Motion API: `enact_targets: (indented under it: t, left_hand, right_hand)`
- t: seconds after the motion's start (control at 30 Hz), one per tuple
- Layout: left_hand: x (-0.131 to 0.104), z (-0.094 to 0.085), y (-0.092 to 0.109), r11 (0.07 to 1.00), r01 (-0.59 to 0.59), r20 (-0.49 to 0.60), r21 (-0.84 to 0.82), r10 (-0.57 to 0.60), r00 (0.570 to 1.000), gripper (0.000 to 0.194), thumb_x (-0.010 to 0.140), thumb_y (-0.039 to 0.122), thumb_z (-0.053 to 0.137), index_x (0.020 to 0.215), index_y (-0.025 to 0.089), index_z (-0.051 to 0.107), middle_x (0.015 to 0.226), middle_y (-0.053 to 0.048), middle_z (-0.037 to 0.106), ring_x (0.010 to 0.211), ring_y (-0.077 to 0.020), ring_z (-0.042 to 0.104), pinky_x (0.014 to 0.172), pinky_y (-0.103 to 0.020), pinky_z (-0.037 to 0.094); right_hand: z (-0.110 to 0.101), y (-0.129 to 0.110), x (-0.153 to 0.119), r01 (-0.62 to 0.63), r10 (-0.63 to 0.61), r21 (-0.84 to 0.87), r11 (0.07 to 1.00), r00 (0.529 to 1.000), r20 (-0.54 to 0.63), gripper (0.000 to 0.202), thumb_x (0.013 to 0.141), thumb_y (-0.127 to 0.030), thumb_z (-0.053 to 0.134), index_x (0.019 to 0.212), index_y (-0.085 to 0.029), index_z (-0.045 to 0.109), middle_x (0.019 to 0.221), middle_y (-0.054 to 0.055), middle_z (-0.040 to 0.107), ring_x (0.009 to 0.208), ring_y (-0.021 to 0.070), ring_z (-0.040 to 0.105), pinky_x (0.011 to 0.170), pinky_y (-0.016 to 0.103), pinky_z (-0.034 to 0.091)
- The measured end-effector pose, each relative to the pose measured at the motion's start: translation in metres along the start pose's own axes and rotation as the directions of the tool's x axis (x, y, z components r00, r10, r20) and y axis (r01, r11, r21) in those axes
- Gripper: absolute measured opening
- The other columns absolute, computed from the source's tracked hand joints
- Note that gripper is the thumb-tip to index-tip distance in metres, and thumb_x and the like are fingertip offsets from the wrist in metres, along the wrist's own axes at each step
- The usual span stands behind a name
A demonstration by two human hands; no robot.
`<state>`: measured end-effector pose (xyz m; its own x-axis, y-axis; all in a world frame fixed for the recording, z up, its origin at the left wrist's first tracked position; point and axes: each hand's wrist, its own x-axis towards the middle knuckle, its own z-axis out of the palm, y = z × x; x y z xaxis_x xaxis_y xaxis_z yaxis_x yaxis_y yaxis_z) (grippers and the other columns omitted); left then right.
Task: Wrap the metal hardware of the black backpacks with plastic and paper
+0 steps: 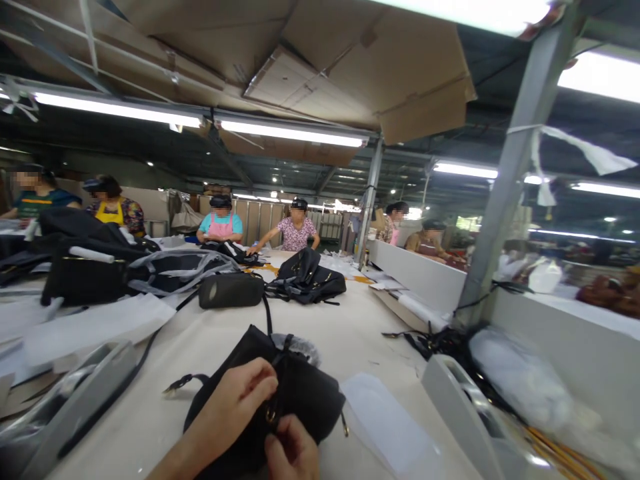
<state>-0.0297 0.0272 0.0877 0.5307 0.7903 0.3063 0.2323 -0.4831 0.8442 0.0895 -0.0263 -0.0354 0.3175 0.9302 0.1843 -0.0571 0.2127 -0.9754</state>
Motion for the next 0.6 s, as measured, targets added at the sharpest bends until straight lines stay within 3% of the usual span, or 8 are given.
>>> enact_targets:
  t: [0.1, 0.17, 0.27, 0.33, 0.4, 0.47, 0.53, 0.6]
  left_hand:
    - [-0.001, 0.003, -0.007, 0.998, 0.044, 0.098, -0.042, -0.04, 0.994, 0.025, 0.085, 0.036, 0.054, 0.067, 0.018, 0.054, 0.064, 0.0, 0.057, 0.061, -0.0146, 0.051, 0.054, -0.024, 0.035]
    - [0.007, 0.007, -0.011, 0.972, 0.114, 0.13, -0.205, -0.089, 0.988, 0.027, 0.081, 0.04, 0.058, 0.065, 0.017, 0.054, 0.063, -0.001, 0.058, 0.059, -0.0136, 0.051, 0.053, -0.024, 0.037]
    - [0.03, 0.011, -0.016, 0.784, 0.236, 0.118, -0.574, -0.206, 0.971, 0.034, 0.07, 0.048, 0.066, 0.078, 0.015, 0.061, 0.051, 0.006, 0.046, 0.043, -0.0074, 0.037, 0.043, -0.02, 0.028]
    - [0.047, 0.014, -0.021, 0.652, 0.225, 0.063, -0.724, -0.263, 0.963, 0.044, 0.062, 0.05, 0.073, 0.083, 0.013, 0.062, 0.044, 0.013, 0.031, 0.038, -0.0037, 0.02, 0.038, -0.018, 0.015]
    - [0.06, 0.017, -0.027, 0.605, 0.207, 0.039, -0.769, -0.28, 0.959, 0.047, 0.057, 0.049, 0.078, 0.081, 0.013, 0.062, 0.042, 0.015, 0.023, 0.039, -0.0026, 0.013, 0.038, -0.018, 0.008]
    - [0.066, 0.02, -0.033, 0.596, 0.216, 0.058, -0.773, -0.272, 0.961, 0.048, 0.057, 0.049, 0.08, 0.083, 0.013, 0.062, 0.042, 0.015, 0.024, 0.039, -0.0026, 0.013, 0.038, -0.018, 0.008]
    - [0.066, 0.022, -0.039, 0.591, 0.226, 0.1, -0.775, -0.238, 0.966, 0.049, 0.06, 0.048, 0.08, 0.089, 0.013, 0.061, 0.044, 0.013, 0.031, 0.04, -0.0029, 0.018, 0.039, -0.017, 0.012]
    - [0.062, 0.022, -0.044, 0.589, 0.235, 0.141, -0.773, -0.201, 0.969, 0.049, 0.065, 0.045, 0.079, 0.097, 0.014, 0.06, 0.049, 0.01, 0.04, 0.042, -0.0035, 0.027, 0.041, -0.016, 0.017]
  right_hand:
    - [0.014, -0.007, -0.009, 0.01, -0.012, 0.044, 0.999, 0.999, 0.045, 0.017, 0.066, -0.027, 0.065, 0.061, -0.021, 0.051, 0.054, -0.006, 0.041, 0.052, 0.01, 0.035, 0.05, 0.022, 0.032]
    - [0.026, -0.011, -0.013, -0.018, 0.013, 0.079, 0.997, 0.998, 0.065, 0.012, 0.065, -0.023, 0.061, 0.062, -0.021, 0.05, 0.055, -0.007, 0.038, 0.052, 0.0094, 0.032, 0.049, 0.022, 0.029]
    - [0.034, -0.025, -0.016, -0.019, 0.018, 0.036, 0.999, 1.0, 0.023, 0.003, 0.066, -0.02, 0.057, 0.065, -0.021, 0.055, 0.056, -0.007, 0.04, 0.051, 0.0091, 0.033, 0.046, 0.021, 0.027]
    - [0.026, -0.037, -0.017, 0.003, -0.002, -0.077, 0.997, 1.0, 0.017, 0.006, 0.065, -0.017, 0.055, 0.065, -0.019, 0.061, 0.058, -0.005, 0.047, 0.052, 0.0093, 0.039, 0.047, 0.021, 0.03]
    - [0.003, -0.046, -0.016, -0.007, 0.015, -0.19, 0.982, 0.999, 0.042, 0.014, 0.065, -0.017, 0.055, 0.067, -0.018, 0.068, 0.06, -0.003, 0.055, 0.052, 0.0104, 0.048, 0.048, 0.021, 0.035]
    - [-0.034, -0.049, -0.015, -0.015, 0.024, -0.292, 0.956, 0.999, 0.027, 0.018, 0.069, -0.02, 0.055, 0.075, -0.019, 0.072, 0.061, -0.001, 0.061, 0.055, 0.0134, 0.057, 0.051, 0.022, 0.041]
    - [-0.082, -0.047, -0.013, -0.002, -0.049, -0.436, 0.9, 0.993, -0.107, 0.022, 0.077, -0.029, 0.055, 0.086, -0.02, 0.073, 0.064, 0.001, 0.066, 0.061, 0.0174, 0.062, 0.057, 0.025, 0.047]
    - [-0.132, -0.043, -0.013, 0.009, -0.214, -0.651, 0.759, 0.947, -0.238, 0.025, 0.081, -0.037, 0.056, 0.087, -0.022, 0.074, 0.079, 0.006, 0.074, 0.075, 0.0218, 0.067, 0.068, 0.03, 0.051]
